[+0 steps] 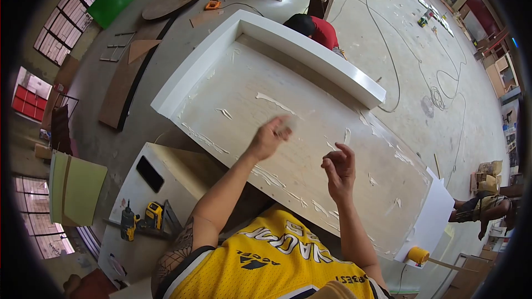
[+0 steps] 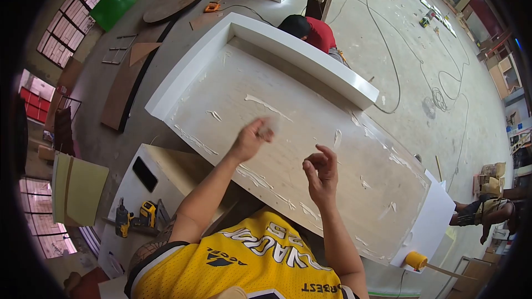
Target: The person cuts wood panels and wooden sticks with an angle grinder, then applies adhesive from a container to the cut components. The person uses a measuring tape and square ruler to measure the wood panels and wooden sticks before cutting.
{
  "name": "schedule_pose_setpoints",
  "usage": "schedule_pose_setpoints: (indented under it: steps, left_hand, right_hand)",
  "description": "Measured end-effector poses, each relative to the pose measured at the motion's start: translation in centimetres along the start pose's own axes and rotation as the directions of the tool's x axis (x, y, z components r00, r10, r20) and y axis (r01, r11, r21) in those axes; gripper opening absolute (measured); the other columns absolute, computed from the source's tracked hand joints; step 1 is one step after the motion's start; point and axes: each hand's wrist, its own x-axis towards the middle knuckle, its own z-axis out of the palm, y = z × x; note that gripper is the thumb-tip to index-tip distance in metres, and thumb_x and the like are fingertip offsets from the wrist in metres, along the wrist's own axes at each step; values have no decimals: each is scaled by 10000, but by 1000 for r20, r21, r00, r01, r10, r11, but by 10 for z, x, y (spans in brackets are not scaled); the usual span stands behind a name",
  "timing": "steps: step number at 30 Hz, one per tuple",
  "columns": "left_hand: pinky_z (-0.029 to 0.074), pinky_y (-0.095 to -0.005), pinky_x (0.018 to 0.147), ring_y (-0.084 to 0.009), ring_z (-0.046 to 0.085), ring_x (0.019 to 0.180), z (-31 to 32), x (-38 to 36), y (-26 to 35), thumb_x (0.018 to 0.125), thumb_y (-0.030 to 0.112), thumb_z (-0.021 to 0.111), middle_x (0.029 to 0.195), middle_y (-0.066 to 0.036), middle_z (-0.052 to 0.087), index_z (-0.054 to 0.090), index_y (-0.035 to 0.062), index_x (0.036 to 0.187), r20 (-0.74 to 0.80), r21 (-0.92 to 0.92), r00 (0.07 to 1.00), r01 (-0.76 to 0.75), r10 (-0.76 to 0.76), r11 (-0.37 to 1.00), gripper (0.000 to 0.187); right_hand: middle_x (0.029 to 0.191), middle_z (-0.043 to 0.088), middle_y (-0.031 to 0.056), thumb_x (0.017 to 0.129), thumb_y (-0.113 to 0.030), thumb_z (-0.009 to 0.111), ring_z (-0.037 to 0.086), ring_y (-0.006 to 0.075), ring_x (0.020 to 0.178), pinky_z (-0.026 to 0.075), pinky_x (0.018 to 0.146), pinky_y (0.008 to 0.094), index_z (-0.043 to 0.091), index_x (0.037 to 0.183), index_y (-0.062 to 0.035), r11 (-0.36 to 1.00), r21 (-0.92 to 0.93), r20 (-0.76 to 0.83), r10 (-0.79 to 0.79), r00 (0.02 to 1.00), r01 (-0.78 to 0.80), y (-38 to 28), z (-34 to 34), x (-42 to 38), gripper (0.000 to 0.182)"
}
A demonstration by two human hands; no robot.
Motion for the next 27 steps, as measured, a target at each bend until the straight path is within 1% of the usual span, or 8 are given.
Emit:
schedule_pose_setpoints:
  steps: [2,4,5,6,9,11,16,27]
  left_hand:
    - [612,-292,799,-133,696,945,-34,36,-4,1075,216,741,1186,-77,716,591,-15,1431,-291,-116,953,-122,84,986,450]
    - [650,-333,771,-157,705,1000,-82,79,-10,1080,207,727,1242,-91,694,581,-7,1394,-460,100,885,-36,79,994,407]
    - [653,-325,746,-159,708,1007,-103,100,-10,1069,203,735,1231,-95,698,593,-5,1369,-504,150,860,-8,83,989,391]
    - [655,-318,720,-162,711,1015,-122,120,-8,1059,199,743,1221,-99,703,606,-3,1344,-546,197,833,24,89,980,375]
    - [649,-367,819,-219,731,1047,-172,172,-4,1020,227,782,1196,-128,733,634,11,1317,-584,289,811,176,28,941,396]
    - [595,-445,948,-369,744,1110,-202,207,-22,972,219,803,1189,-204,759,641,23,1316,-535,663,786,164,310,730,428]
    - [559,-491,1029,-415,709,1193,-227,246,-11,984,197,775,1253,-232,742,672,34,1298,-498,750,824,253,270,611,369]
    - [607,-467,1034,-382,694,1226,-229,304,-2,1060,134,623,1344,-189,679,669,52,1293,-400,914,895,373,197,161,252]
  right_hand:
    - [939,672,34,1029,-53,765,622,96,834,516,772,261,671,1238,-29,995,-82,22,63,998,-61,25,-9,1,230]
    - [969,667,82,1028,-94,769,632,119,834,514,749,277,666,1235,-36,686,-666,60,440,896,-292,41,-23,4,239]
    - [995,658,139,991,-133,800,665,203,831,539,740,344,663,1244,-43,590,-778,87,440,894,-215,54,-31,5,302]
    - [995,658,139,991,-133,800,665,203,831,539,740,344,663,1244,-43,593,-775,83,442,893,-221,67,-37,0,302]
    - [1124,641,206,927,-147,826,642,404,1041,537,899,506,675,1246,-46,392,-918,-35,65,997,-58,91,-52,-18,367]
    - [1151,635,211,934,-147,821,632,410,1073,528,931,511,677,1244,-46,311,-946,-70,72,995,-89,90,-61,-30,356]
    - [1277,637,255,970,-186,764,593,447,1156,493,997,546,676,1289,-27,49,-986,-152,96,984,-157,88,-86,-70,367]
    - [1421,621,223,1059,-184,574,605,429,1232,503,1032,525,638,1394,43,50,-968,-222,279,934,-245,89,-94,-75,409]
